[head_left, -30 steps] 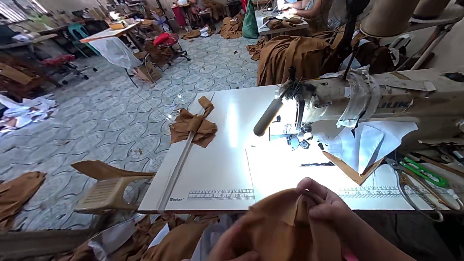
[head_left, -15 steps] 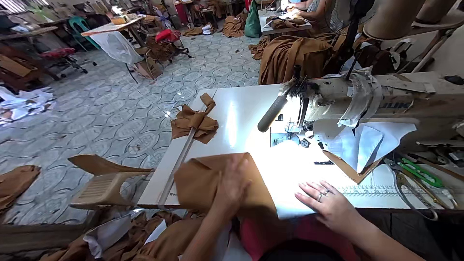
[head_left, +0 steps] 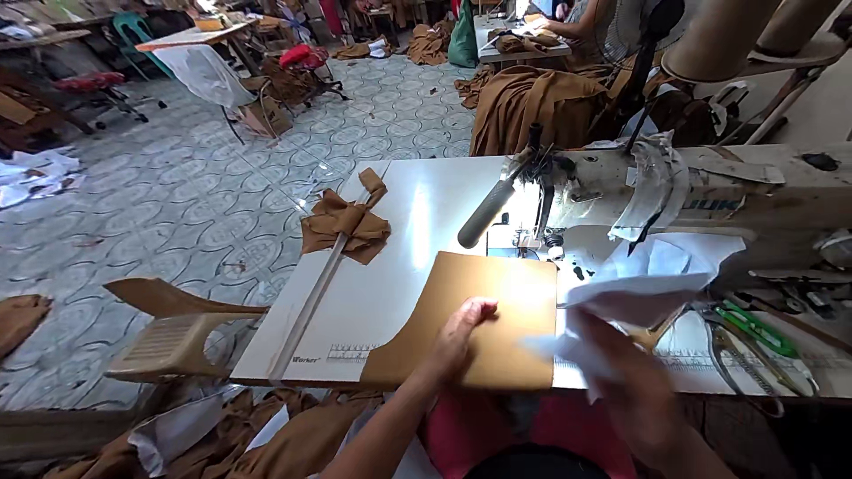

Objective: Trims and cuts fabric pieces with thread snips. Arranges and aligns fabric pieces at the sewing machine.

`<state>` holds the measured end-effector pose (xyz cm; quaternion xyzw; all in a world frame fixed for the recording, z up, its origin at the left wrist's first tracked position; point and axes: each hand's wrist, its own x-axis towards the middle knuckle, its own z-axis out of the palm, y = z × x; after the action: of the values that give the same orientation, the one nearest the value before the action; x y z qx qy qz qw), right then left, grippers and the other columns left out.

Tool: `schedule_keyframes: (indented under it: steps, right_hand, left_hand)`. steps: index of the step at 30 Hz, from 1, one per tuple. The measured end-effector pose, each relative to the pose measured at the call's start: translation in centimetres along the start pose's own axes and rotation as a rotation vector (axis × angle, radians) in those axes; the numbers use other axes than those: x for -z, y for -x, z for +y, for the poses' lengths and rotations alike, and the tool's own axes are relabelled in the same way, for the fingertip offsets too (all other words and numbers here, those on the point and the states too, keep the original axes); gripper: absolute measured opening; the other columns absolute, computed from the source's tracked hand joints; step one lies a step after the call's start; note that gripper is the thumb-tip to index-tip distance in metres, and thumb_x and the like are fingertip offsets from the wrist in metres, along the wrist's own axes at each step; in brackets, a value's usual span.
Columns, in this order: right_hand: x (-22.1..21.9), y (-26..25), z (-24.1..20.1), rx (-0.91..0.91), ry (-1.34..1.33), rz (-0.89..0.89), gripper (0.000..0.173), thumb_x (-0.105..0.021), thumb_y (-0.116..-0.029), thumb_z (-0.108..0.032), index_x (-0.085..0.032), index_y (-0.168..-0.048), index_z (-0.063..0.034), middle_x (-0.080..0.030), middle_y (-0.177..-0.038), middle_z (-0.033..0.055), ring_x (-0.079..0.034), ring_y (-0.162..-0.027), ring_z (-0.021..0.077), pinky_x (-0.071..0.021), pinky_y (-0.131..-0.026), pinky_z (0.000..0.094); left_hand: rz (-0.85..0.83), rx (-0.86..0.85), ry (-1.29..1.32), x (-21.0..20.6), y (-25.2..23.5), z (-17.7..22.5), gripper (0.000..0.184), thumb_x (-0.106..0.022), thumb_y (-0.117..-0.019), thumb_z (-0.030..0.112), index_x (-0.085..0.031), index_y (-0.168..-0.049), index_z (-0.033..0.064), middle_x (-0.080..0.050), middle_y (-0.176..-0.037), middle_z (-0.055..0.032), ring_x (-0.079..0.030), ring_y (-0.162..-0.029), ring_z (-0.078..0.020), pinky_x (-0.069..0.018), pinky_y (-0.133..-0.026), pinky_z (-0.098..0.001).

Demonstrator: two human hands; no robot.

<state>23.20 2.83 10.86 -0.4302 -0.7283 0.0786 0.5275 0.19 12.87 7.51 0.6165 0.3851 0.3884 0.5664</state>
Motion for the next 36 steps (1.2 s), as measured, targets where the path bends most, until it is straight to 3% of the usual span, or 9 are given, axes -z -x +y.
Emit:
schedule_keyframes:
  steps: [3,6,8,12,16,23,28,30,36]
  right_hand:
    - [-3.2,0.2,-0.4,0.019,0.079,-0.601,0.031,-0.056,-0.0989,-0.024,-0.078,-0.115,-0.009,-0.067,-0.134,0.0171,-0.06,-0.13,0.0417,-0.0418,-0.106,0.0689]
    - [-4.4,-0.2,-0.3,-0.164,0.07,-1.03,0.052,-0.055,-0.1015,-0.048,-0.069,-0.132,-0.0076,-0.046,-0.156,0.0211,-0.038,-0.147,0.0471,-0.0211,-0.114,0.076]
    - [-4.4,0.6,0.4,-0.153,0.064,-0.922,0.058,-0.054,-0.0981,-0.057,-0.071,-0.131,-0.0123,-0.05,-0.153,0.0208,-0.043,-0.144,0.0452,-0.0259,-0.113,0.0747]
    - [-4.9,2.4,2.0,-0.069,0.195,-0.577,0.049,-0.046,-0.1013,-0.054,-0.077,-0.116,-0.0193,-0.068,-0.136,0.0106,-0.066,-0.123,0.0331,-0.0473,-0.098,0.0645]
    - [-4.8,3.0,2.8,-0.054,0.29,-0.495,0.033,-0.051,-0.101,-0.039,-0.078,-0.114,-0.0234,-0.072,-0.129,0.0035,-0.07,-0.114,0.0281,-0.0526,-0.089,0.0575]
    - [-5.5,3.3,3.4,-0.03,0.313,-0.424,0.03,-0.054,-0.0979,-0.039,-0.078,-0.109,-0.0263,-0.075,-0.122,0.0032,-0.072,-0.107,0.027,-0.0539,-0.086,0.0522]
    - [-5.8,4.0,3.7,-0.068,0.479,-0.203,0.068,-0.06,-0.0863,-0.061,-0.067,-0.13,-0.0099,-0.068,-0.13,0.0161,-0.066,-0.119,0.0335,-0.0524,-0.096,0.051]
    - [-5.4,4.0,3.8,-0.067,0.542,-0.177,0.073,-0.067,-0.0744,-0.052,-0.065,-0.13,-0.0053,-0.068,-0.132,0.0159,-0.067,-0.119,0.0337,-0.051,-0.096,0.0521]
    - [-5.1,4.7,4.1,-0.001,0.475,-0.295,0.04,-0.047,-0.0968,-0.05,-0.074,-0.122,-0.0332,-0.073,-0.127,0.0002,-0.068,-0.12,0.0243,-0.0464,-0.101,0.0579]
  left_hand:
    - [-0.091,0.132,0.165,1.5,-1.2,0.1,0.066,-0.017,-0.1079,0.042,-0.048,-0.137,-0.008,-0.067,-0.124,-0.0087,-0.063,-0.115,-0.0097,-0.0503,-0.102,-0.0298]
    - [-0.186,0.13,0.019,3.0,-2.0,0.3,0.102,-0.038,-0.0908,0.081,-0.041,-0.149,-0.003,-0.059,-0.142,-0.0063,-0.057,-0.126,-0.007,-0.0479,-0.103,-0.0285]
    - [-0.2,0.062,-0.09,3.4,-2.2,0.7,0.108,-0.052,-0.0854,0.08,-0.036,-0.15,-0.0051,-0.057,-0.14,-0.008,-0.057,-0.121,-0.0044,-0.0491,-0.098,-0.0241]
    - [-0.24,0.051,-0.545,5.4,-2.2,2.2,0.082,-0.08,-0.0831,0.031,-0.045,-0.149,-0.0038,-0.064,-0.129,-0.0184,-0.063,-0.114,-0.023,-0.0512,-0.1,-0.0383]
    - [-0.207,0.144,-0.772,5.9,-1.5,2.5,0.045,-0.078,-0.089,0.022,-0.064,-0.125,-0.0016,-0.067,-0.113,-0.0179,-0.066,-0.097,-0.0258,-0.0546,-0.088,-0.042]
    - [-0.079,-0.011,-0.828,5.9,0.4,0.5,0.036,-0.08,-0.0836,0.026,-0.072,-0.102,-0.0038,-0.067,-0.099,-0.0179,-0.064,-0.095,-0.0319,-0.0525,-0.084,-0.0472]
    - [-0.171,-0.198,-0.702,7.2,1.0,-0.9,0.019,-0.065,-0.0828,0.003,-0.08,-0.092,0.0102,-0.068,-0.104,-0.0126,-0.063,-0.105,-0.0268,-0.0519,-0.091,-0.0425]
    - [-0.174,-0.268,-0.701,7.6,0.8,-1.0,0.02,-0.062,-0.0829,0.002,-0.079,-0.084,0.0127,-0.068,-0.102,-0.0103,-0.062,-0.105,-0.0229,-0.0505,-0.093,-0.0377]
    - [-0.233,-0.318,-0.938,4.3,-5.6,1.5,0.023,-0.054,-0.0976,0.006,-0.076,-0.095,-0.0004,-0.07,-0.096,-0.0179,-0.068,-0.098,-0.0345,-0.054,-0.088,-0.0497]
